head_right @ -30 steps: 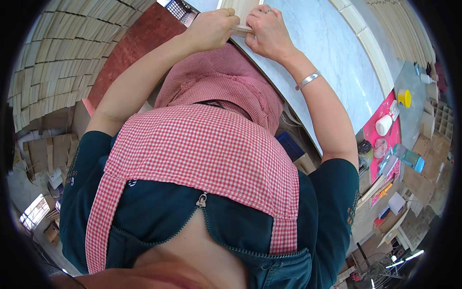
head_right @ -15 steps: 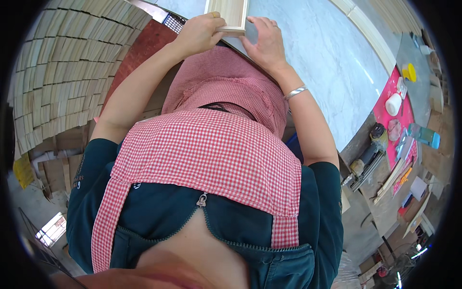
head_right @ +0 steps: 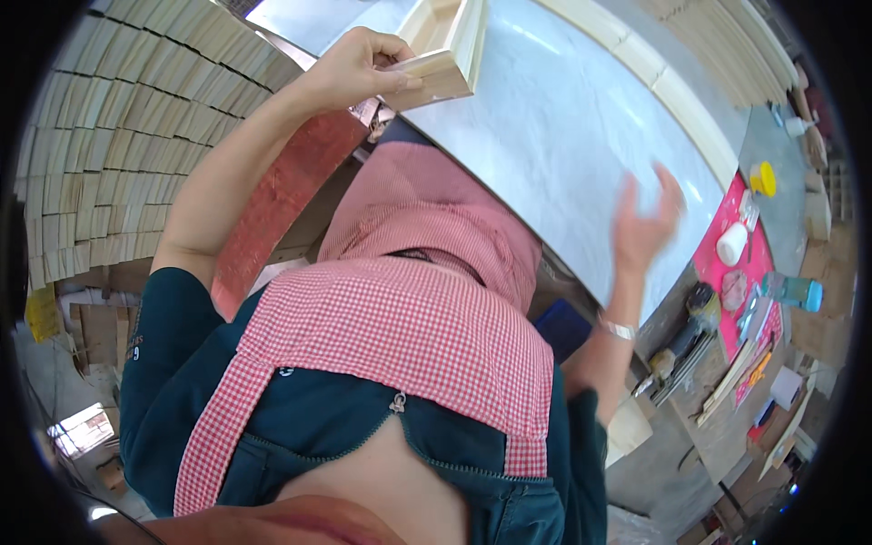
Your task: Assembling wooden boxes by gluing and stapling wooden slats into a frame.
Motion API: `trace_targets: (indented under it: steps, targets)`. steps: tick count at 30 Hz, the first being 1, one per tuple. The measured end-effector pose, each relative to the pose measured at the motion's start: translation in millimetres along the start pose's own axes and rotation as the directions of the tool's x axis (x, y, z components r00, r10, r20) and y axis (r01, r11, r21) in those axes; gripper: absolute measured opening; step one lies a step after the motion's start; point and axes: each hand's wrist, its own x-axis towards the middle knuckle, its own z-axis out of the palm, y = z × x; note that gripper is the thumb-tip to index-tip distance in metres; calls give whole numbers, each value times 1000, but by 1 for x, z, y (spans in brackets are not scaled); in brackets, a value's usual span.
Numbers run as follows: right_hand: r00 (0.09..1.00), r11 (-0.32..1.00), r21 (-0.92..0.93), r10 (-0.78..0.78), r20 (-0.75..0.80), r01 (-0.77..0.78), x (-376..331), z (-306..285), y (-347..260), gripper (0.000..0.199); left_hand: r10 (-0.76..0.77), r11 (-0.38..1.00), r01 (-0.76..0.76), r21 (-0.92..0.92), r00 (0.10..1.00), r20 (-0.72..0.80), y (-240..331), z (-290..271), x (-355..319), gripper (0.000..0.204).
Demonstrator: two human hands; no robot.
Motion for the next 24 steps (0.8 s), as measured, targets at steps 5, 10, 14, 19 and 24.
trace_targets:
  steps: [5, 10, 14, 19, 24]
  targets:
    - [934, 748, -622, 349, 69, -234, -67, -133, 98, 43, -29, 970, 53, -235, 994, 105, 14, -49, 4, 11]
    - [928, 559, -785, 368, -56, -269, -115, -150, 130, 53, -105, 890, 201, -410, 964, 244, 22, -68, 18, 14]
    - [831, 449, -800, 546, -106, -398, -102, -155, 135, 60, -207, 795, 368, -482, 912, 355, 29, -79, 22, 14]
    - [765, 503, -732, 643, -38, -460, -112, -185, 196, 52, -202, 799, 372, -472, 906, 372, 41, -78, 22, 8]
    - [625, 586, -418, 779, 55, -694, -47, -203, 127, 27, -195, 831, 371, -415, 892, 407, 49, -77, 25, 5]
